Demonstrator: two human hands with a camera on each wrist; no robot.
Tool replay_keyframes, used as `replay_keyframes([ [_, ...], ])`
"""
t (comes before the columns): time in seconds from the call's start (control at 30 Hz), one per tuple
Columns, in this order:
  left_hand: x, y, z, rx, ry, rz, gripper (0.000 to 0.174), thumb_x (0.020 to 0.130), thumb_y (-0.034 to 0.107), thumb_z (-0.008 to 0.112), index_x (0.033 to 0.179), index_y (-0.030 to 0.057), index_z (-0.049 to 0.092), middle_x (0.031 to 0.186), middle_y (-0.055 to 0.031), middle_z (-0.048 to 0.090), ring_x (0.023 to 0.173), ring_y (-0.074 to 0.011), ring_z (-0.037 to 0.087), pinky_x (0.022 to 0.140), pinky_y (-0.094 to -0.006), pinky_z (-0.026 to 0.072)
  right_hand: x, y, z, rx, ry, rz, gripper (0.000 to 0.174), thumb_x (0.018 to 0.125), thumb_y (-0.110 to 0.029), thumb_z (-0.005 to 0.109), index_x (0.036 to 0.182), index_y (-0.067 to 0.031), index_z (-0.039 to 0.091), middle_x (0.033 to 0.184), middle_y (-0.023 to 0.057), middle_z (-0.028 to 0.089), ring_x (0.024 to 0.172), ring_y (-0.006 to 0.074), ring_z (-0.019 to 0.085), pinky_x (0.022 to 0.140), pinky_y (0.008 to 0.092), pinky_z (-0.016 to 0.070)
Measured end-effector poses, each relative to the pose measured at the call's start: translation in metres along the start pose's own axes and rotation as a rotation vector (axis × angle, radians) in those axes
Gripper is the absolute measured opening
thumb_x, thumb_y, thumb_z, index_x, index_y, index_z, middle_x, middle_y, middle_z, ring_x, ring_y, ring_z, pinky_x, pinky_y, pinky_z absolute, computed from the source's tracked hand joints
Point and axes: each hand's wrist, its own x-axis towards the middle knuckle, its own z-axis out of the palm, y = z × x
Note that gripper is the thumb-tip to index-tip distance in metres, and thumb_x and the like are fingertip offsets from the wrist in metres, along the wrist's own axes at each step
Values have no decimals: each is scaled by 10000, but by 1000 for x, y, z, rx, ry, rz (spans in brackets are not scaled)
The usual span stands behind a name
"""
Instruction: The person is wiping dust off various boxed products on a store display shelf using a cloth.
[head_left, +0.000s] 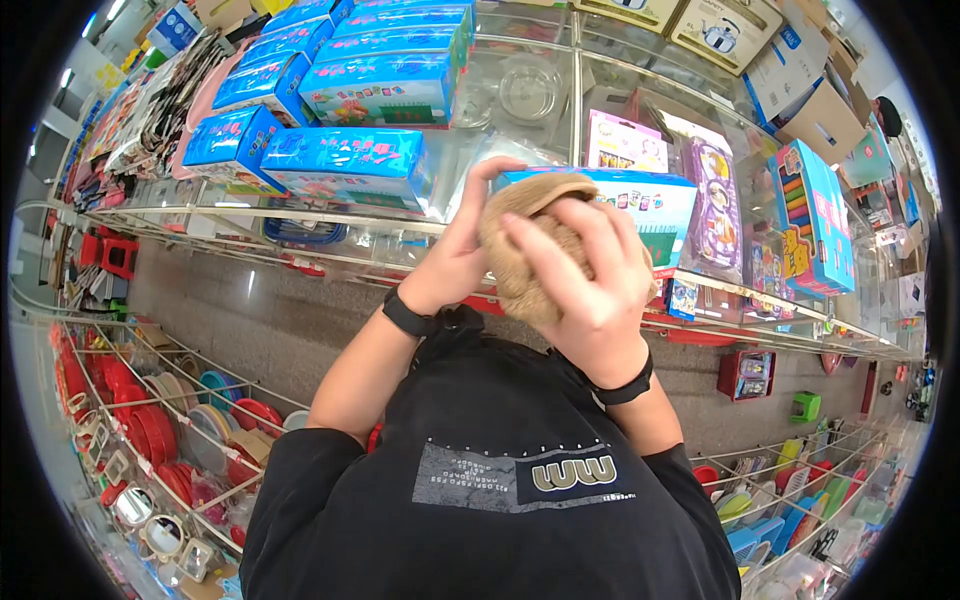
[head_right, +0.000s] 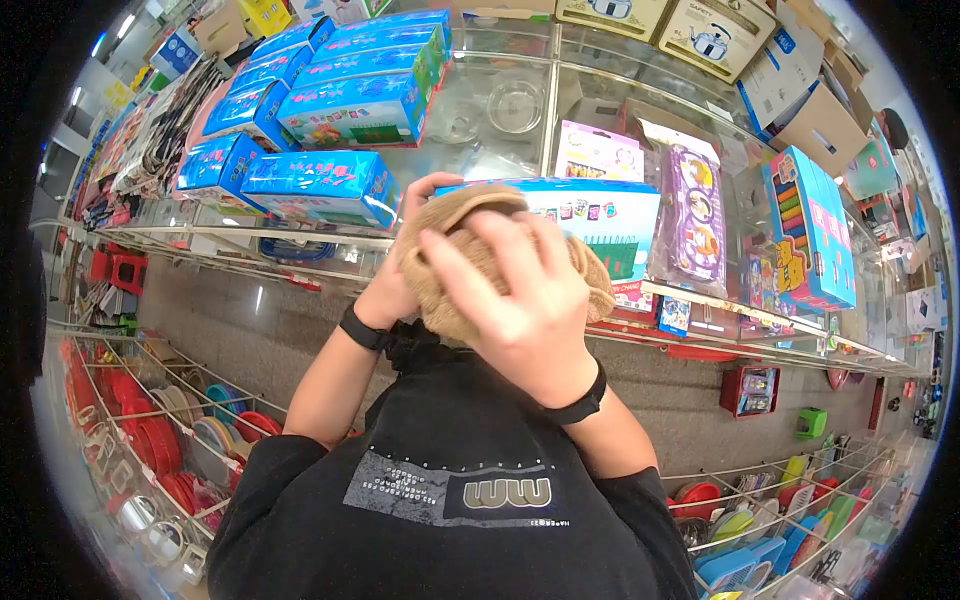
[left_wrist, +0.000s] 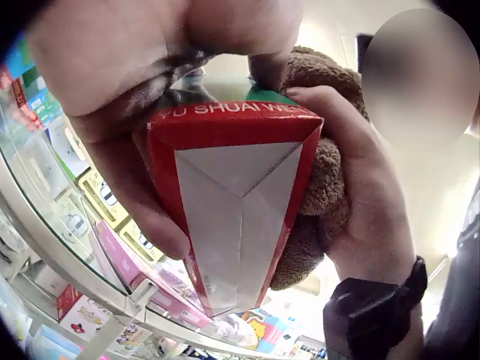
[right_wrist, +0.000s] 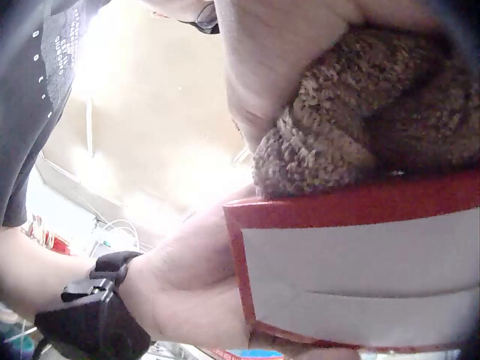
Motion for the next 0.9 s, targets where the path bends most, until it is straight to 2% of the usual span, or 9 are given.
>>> replay_keyframes([
  [0.03,0,-1,-4,100,-6,10,745,1019,56,685,1614,94,239,1524,-141,506,1437,-234,529,1194,-390,458,3,1,-2,2,-19,-35,491,726,-164,767,1215,-198,799,1179,89,667,1000,344,655,835,450,588],
  [0.1,-4,2,2,-170,62,-59,754,1022,141,709,1613,95,243,1512,-148,512,1434,-246,521,1195,-404,440,6,3,-10,12,-61,-97,488,726,-160,751,1209,-208,799,1176,75,672,992,338,654,823,437,591],
  [0.17,-9,2,-2,-169,73,-26,771,1018,216,722,1610,92,244,1515,-154,502,1431,-254,509,1197,-415,420,-1,13,-16,-50,-93,-83,483,724,-171,776,1204,-217,802,1189,70,669,1011,340,650,848,446,589],
  [0.3,-17,2,-13,-138,164,-29,812,1006,341,734,1603,85,246,1522,-160,476,1429,-266,482,1201,-430,380,-20,47,-30,-171,-29,150,615,665,-77,867,1271,-148,790,1233,122,675,1102,350,654,957,479,559],
  [0.4,-17,11,-17,-147,180,-13,820,1005,333,733,1603,82,232,1521,-165,459,1434,-266,472,1202,-434,375,-34,73,-40,-207,141,352,647,666,-38,858,1303,-97,761,1277,176,665,1185,394,649,1036,488,532],
  [0.5,-16,16,-9,-151,176,-6,818,1005,322,734,1602,84,227,1523,-171,457,1433,-268,471,1202,-439,377,-39,69,-41,-193,176,393,643,677,-40,858,1309,-95,754,1284,185,662,1174,394,653,1039,488,531],
  [0.63,-7,8,7,-113,191,45,773,1019,277,711,1601,88,240,1514,-163,462,1430,-266,472,1204,-440,376,-31,28,-29,-68,62,272,635,632,-84,903,1254,-102,779,1251,168,663,1096,372,665,957,479,561],
  [0.8,1,10,17,-209,274,-12,733,1026,258,691,1594,83,261,1473,-153,487,1383,-256,511,1170,-425,414,-31,-11,-8,40,8,31,494,722,-171,786,1213,-223,816,1204,75,667,1034,353,641,869,438,586],
  [0.9,-1,8,15,-121,292,51,730,1025,288,687,1588,80,271,1461,-145,499,1364,-254,526,1151,-420,432,-34,-1,-12,22,-10,-9,496,709,-180,799,1202,-227,820,1204,70,665,1033,347,640,867,431,589],
])
